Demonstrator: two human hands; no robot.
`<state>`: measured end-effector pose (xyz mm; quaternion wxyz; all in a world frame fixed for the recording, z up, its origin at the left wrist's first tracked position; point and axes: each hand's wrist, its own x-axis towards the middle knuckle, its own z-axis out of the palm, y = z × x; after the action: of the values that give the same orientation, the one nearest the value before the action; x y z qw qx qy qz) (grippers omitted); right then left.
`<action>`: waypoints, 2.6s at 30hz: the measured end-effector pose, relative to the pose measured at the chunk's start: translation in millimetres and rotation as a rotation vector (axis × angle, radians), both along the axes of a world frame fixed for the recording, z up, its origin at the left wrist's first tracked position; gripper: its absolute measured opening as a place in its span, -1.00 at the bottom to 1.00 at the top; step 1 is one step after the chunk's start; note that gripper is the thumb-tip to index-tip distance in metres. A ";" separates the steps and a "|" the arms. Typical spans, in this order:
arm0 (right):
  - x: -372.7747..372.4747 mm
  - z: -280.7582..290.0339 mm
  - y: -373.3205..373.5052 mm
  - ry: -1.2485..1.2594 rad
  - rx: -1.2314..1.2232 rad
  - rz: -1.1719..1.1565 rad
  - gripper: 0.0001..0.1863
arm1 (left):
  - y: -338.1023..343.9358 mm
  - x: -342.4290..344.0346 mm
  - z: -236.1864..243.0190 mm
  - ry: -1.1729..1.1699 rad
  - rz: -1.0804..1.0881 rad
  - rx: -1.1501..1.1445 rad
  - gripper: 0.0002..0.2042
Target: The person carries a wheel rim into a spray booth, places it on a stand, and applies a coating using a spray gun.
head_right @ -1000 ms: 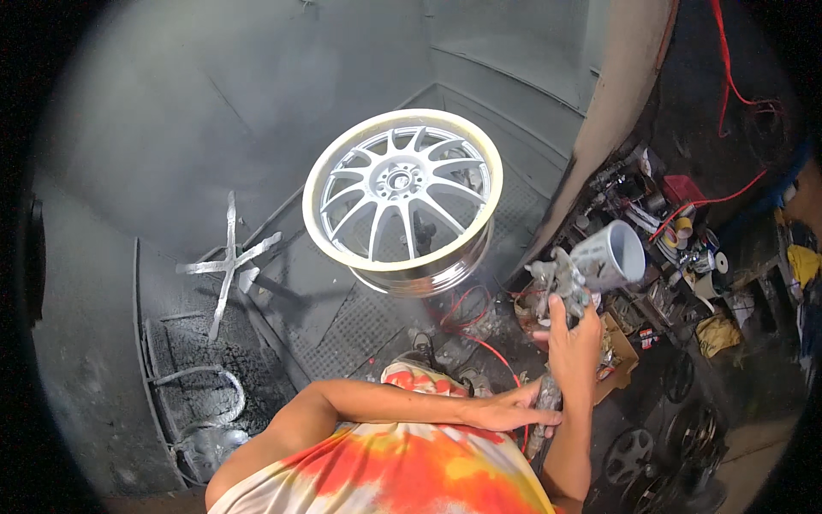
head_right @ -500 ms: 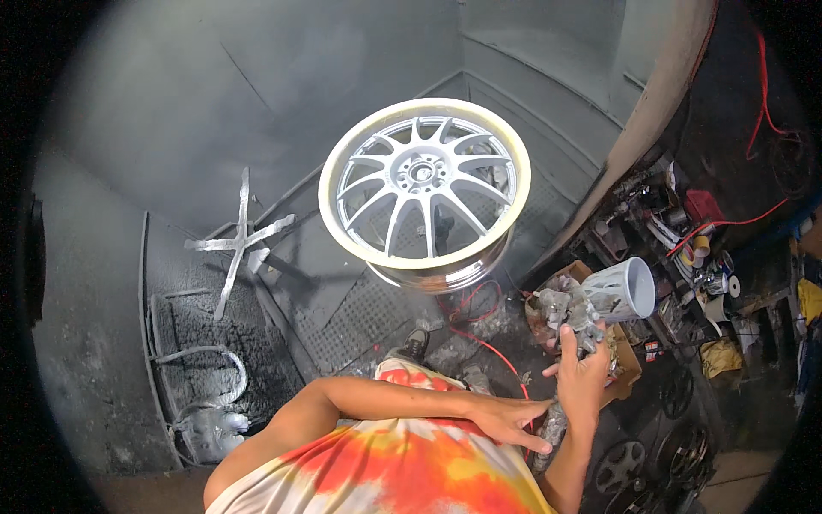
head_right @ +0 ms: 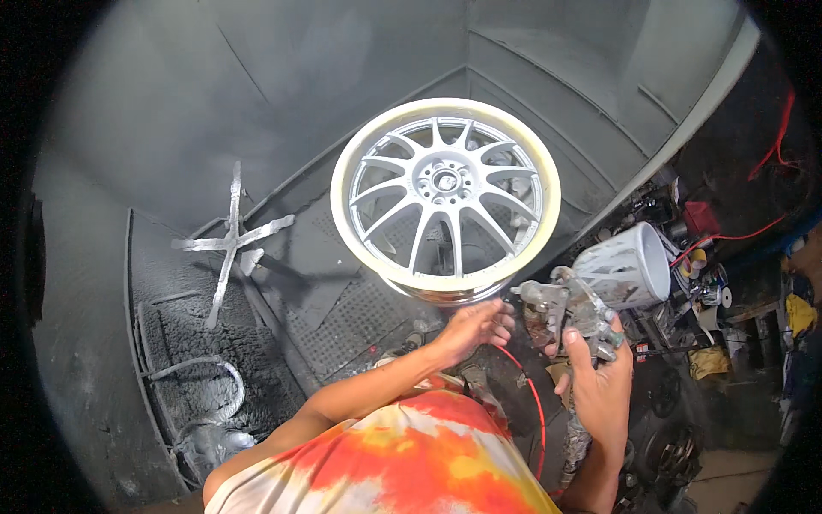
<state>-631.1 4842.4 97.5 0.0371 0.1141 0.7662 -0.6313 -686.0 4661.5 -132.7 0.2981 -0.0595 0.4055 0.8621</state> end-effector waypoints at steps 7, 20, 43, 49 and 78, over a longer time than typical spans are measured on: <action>-34.3 10.6 -81.5 -0.038 0.043 0.198 -0.72 | -43.2 -18.5 -6.5 -0.101 0.016 0.153 -0.59; -60.9 41.6 -157.4 0.033 0.114 -0.140 -0.83 | -172.6 -43.1 -46.3 0.175 -0.627 -0.204 -0.59; -71.9 24.8 -222.2 0.173 0.373 -0.078 -0.79 | -324.1 -139.1 -338.6 -0.146 0.405 -0.432 -0.61; -69.7 6.8 -234.0 0.197 0.308 -0.038 -0.79 | -259.3 -87.7 -272.9 -0.244 0.269 -0.269 -0.55; -32.3 10.3 -223.1 0.032 0.113 0.075 -0.74 | -279.9 -87.9 -227.1 -0.315 0.306 -0.453 -0.57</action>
<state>-663.5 4619.2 107.7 0.0421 0.0769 0.8048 -0.5871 -773.8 4381.6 -359.8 0.2033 -0.3177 0.5225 0.7647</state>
